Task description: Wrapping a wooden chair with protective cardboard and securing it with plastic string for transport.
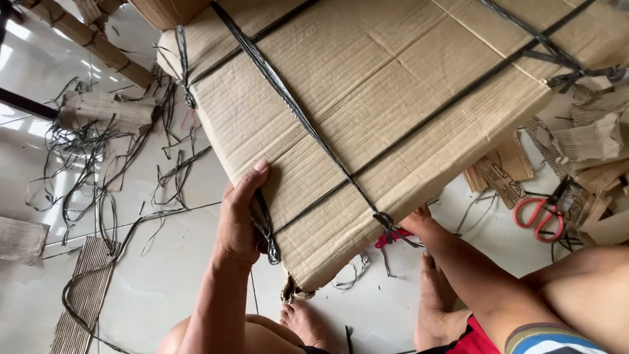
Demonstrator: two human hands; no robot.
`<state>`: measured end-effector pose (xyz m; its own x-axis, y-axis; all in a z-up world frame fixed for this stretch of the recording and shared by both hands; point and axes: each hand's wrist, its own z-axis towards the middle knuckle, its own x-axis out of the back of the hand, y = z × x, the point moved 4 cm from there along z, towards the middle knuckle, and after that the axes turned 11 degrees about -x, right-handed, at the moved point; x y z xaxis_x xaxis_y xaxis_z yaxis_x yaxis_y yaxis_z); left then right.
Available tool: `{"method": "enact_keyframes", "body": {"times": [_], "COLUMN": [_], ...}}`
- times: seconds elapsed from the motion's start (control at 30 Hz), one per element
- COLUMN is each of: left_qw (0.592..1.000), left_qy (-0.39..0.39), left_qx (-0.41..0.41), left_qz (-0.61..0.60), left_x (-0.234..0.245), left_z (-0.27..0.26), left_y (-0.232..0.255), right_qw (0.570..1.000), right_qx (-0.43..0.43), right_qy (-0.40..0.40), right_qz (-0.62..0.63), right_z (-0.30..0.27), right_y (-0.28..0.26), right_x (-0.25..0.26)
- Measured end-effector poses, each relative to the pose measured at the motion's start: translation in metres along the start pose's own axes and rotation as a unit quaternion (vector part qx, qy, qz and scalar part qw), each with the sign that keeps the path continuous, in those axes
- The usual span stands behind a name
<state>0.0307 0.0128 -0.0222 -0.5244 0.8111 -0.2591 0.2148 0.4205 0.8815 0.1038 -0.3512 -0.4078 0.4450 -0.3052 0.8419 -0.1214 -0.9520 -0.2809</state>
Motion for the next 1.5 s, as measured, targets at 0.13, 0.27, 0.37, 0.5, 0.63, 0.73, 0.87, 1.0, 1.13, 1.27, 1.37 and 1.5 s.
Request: {"method": "enact_keyframes", "body": {"times": [0.13, 0.27, 0.37, 0.5, 0.63, 0.73, 0.87, 1.0, 1.13, 1.27, 1.37, 1.5], "left_qw": [1.000, 0.999, 0.998, 0.996, 0.983, 0.907, 0.718, 0.720, 0.800, 0.857, 0.882, 0.853], "left_qy": [-0.007, -0.038, -0.043, -0.056, -0.025, 0.052, -0.012, -0.188, -0.379, -0.364, -0.356, -0.452], "left_qx": [-0.004, -0.030, -0.044, -0.062, -0.156, -0.373, -0.669, -0.652, -0.370, -0.269, -0.267, -0.232], "left_qz": [-0.001, 0.008, 0.017, 0.017, 0.092, 0.189, 0.191, 0.147, 0.281, 0.247, 0.156, 0.123], "left_x": [0.004, 0.010, 0.009, 0.011, -0.007, -0.011, -0.047, -0.108, -0.128, -0.111, -0.111, -0.130], "left_z": [-0.001, 0.007, 0.005, 0.006, -0.031, -0.049, -0.117, -0.173, -0.167, -0.137, -0.139, -0.156], "left_y": [-0.005, -0.008, -0.008, -0.013, 0.024, 0.046, 0.066, 0.056, 0.029, 0.018, 0.022, 0.013], "right_qw": [1.000, 0.999, 0.998, 0.998, 0.993, 0.972, 0.929, 0.924, 0.936, 0.932, 0.870, 0.764], "right_qx": [-0.010, -0.014, 0.021, 0.024, 0.006, 0.051, 0.119, 0.222, 0.282, 0.227, 0.275, 0.327], "right_qy": [-0.002, 0.025, 0.012, 0.060, 0.062, 0.082, 0.075, 0.041, 0.046, -0.043, -0.077, -0.170], "right_qz": [-0.006, -0.017, 0.064, -0.015, 0.097, 0.215, 0.343, 0.308, 0.207, 0.280, 0.401, 0.531], "right_z": [-0.011, -0.013, -0.094, -0.171, -0.258, -0.283, -0.301, -0.331, -0.333, -0.316, -0.310, -0.314], "right_y": [0.018, 0.029, -0.019, -0.027, -0.057, -0.067, -0.087, -0.146, -0.166, -0.161, -0.164, -0.189], "right_x": [0.008, 0.054, 0.175, 0.279, 0.365, 0.398, 0.406, 0.406, 0.402, 0.404, 0.404, 0.393]}}
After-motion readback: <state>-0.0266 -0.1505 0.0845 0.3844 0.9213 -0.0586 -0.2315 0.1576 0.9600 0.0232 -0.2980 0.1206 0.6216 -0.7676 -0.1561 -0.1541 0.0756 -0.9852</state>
